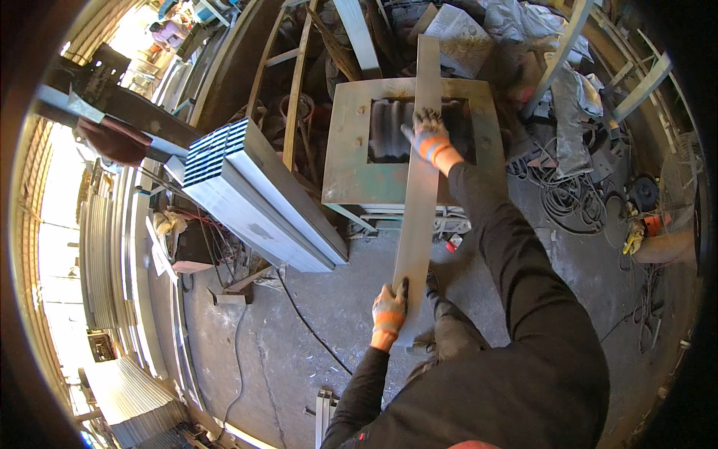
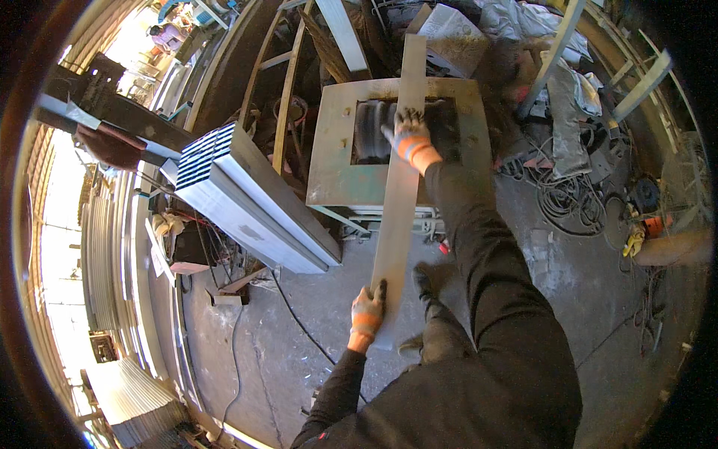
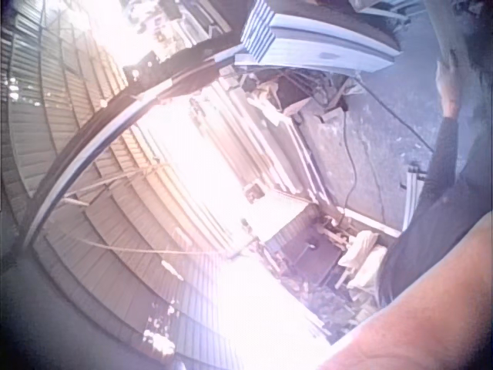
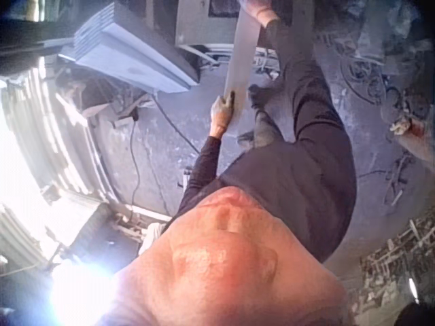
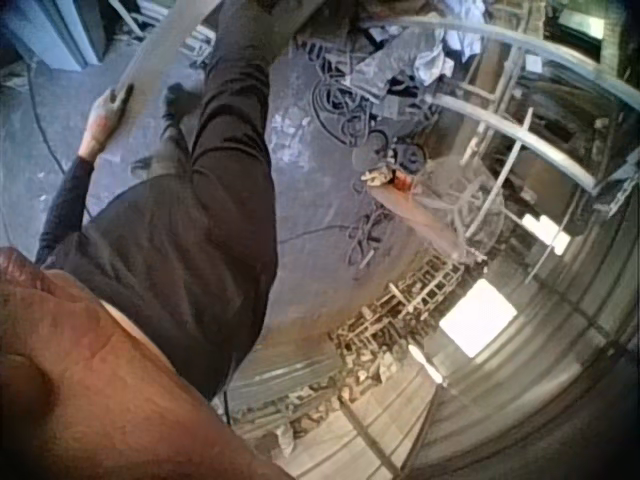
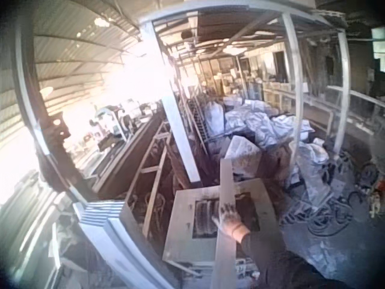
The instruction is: The person repeatedly picks up long metal profiles, runs them through a grinding machine, and stacks them into a growing pile. The person handles the profiles one at a time, aligning them carefully in the stack.
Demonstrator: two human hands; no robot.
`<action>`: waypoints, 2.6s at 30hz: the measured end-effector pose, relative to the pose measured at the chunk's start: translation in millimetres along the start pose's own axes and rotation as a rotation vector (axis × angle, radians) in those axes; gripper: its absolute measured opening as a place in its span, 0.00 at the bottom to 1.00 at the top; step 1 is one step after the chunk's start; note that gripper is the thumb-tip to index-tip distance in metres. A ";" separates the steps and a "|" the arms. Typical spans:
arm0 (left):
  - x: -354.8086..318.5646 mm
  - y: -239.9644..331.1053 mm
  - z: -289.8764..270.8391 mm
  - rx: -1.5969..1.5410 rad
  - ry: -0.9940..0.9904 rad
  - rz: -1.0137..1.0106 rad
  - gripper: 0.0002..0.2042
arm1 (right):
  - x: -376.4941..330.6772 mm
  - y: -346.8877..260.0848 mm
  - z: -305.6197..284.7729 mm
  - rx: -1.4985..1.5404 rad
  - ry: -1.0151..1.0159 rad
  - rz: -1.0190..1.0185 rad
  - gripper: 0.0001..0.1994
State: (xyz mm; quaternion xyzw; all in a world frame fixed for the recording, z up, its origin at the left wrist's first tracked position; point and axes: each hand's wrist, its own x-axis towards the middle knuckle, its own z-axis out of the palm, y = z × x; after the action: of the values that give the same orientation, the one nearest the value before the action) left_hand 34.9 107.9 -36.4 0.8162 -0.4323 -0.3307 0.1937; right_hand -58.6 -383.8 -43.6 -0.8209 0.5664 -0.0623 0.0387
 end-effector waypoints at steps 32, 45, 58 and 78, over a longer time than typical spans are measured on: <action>-389.8 -235.7 11.4 -0.080 -0.028 -0.191 0.29 | -446.8 -160.2 -16.4 0.087 0.119 -0.075 0.42; -375.1 -171.7 -49.3 0.041 0.151 0.016 0.31 | -367.9 -119.9 -2.3 1.214 0.376 0.063 0.53; -38.6 -17.8 13.4 -0.174 -0.061 -0.011 0.32 | -72.2 -10.5 29.8 0.158 0.304 -0.186 0.34; -73.9 -59.8 4.3 -0.173 -0.128 -0.112 0.29 | -130.8 -58.9 2.2 0.101 0.268 -0.138 0.33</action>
State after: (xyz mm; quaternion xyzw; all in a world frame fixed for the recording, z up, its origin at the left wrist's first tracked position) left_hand 36.3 202.3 -48.0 0.7966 -0.3672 -0.4285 0.2166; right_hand -49.6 -240.6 -45.5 -0.8393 0.5047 -0.2020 -0.0003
